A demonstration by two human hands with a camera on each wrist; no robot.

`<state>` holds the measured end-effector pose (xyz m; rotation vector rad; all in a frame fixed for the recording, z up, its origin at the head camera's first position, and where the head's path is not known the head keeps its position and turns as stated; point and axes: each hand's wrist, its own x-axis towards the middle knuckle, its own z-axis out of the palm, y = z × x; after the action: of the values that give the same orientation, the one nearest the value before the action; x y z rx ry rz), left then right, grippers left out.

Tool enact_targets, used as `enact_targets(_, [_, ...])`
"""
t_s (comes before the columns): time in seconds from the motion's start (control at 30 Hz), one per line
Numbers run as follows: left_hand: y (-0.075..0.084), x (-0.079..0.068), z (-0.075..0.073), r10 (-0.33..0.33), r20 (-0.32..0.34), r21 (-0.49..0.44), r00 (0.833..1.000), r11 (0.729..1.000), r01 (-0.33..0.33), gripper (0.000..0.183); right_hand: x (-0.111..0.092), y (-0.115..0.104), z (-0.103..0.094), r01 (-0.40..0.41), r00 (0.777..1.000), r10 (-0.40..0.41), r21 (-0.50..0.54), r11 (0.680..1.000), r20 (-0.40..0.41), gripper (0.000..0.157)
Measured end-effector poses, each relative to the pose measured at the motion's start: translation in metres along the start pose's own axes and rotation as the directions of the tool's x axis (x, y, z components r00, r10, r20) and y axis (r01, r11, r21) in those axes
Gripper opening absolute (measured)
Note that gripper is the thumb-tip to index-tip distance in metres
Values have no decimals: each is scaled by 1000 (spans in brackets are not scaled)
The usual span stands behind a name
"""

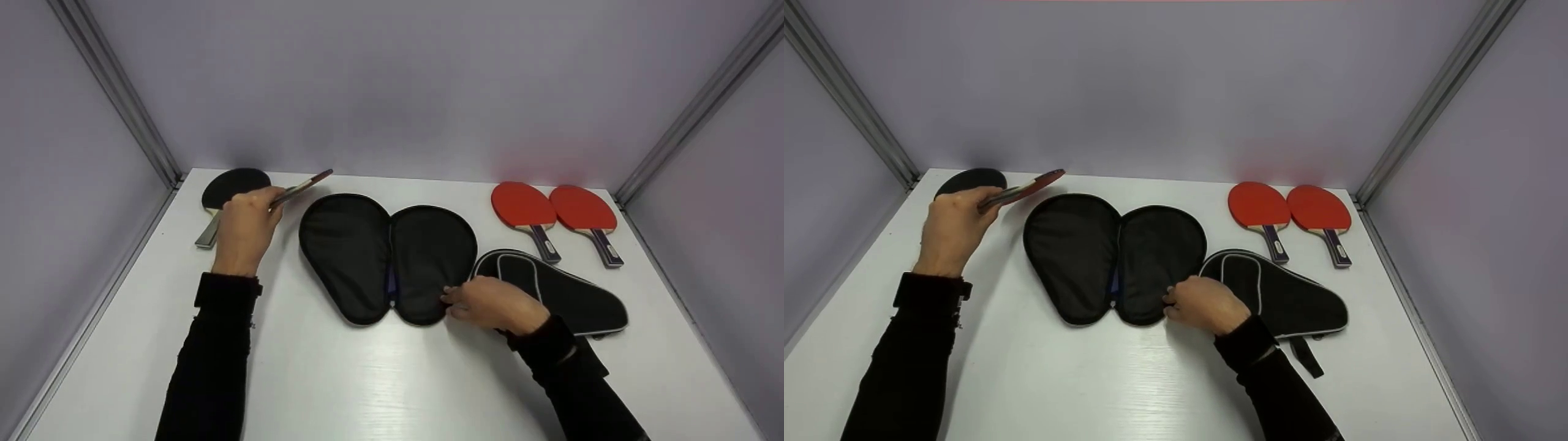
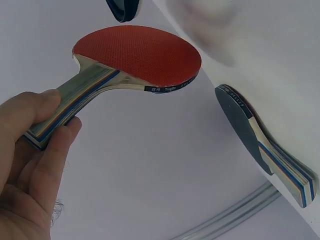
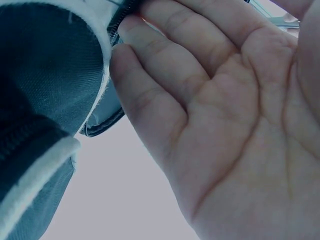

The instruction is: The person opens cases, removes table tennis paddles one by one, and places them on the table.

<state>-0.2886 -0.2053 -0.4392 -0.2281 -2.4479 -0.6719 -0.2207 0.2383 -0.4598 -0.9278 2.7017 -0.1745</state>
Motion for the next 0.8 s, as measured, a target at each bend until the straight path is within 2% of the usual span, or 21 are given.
enact_targets(0.2, [-3, -1, 5, -8, 39, 33, 999, 999, 6, 20, 1, 1, 1, -14, 1000, 14, 12, 1000, 6, 40])
enact_targets(0.43, [-6, -4, 14, -5, 90, 93, 996, 996, -3, 24, 0, 0, 1, 11, 1000, -11, 4, 1000, 2, 40])
enact_targets(0.53, [-9, -5, 18, -8, 120, 111, 993, 994, -5, 18, 0, 0, 1, 16, 1000, -16, 2, 1000, 2, 41])
enact_targets(0.67, [-11, -5, 21, -21, 185, 121, 982, 993, -2, 14, 0, 0, 0, 7, 1000, -7, -8, 1000, 3, 40])
enact_targets(0.8, [-13, -4, 23, -47, 267, 117, 963, 993, 16, 16, 0, -1, 0, -8, 1000, 8, -7, 1000, 7, 39])
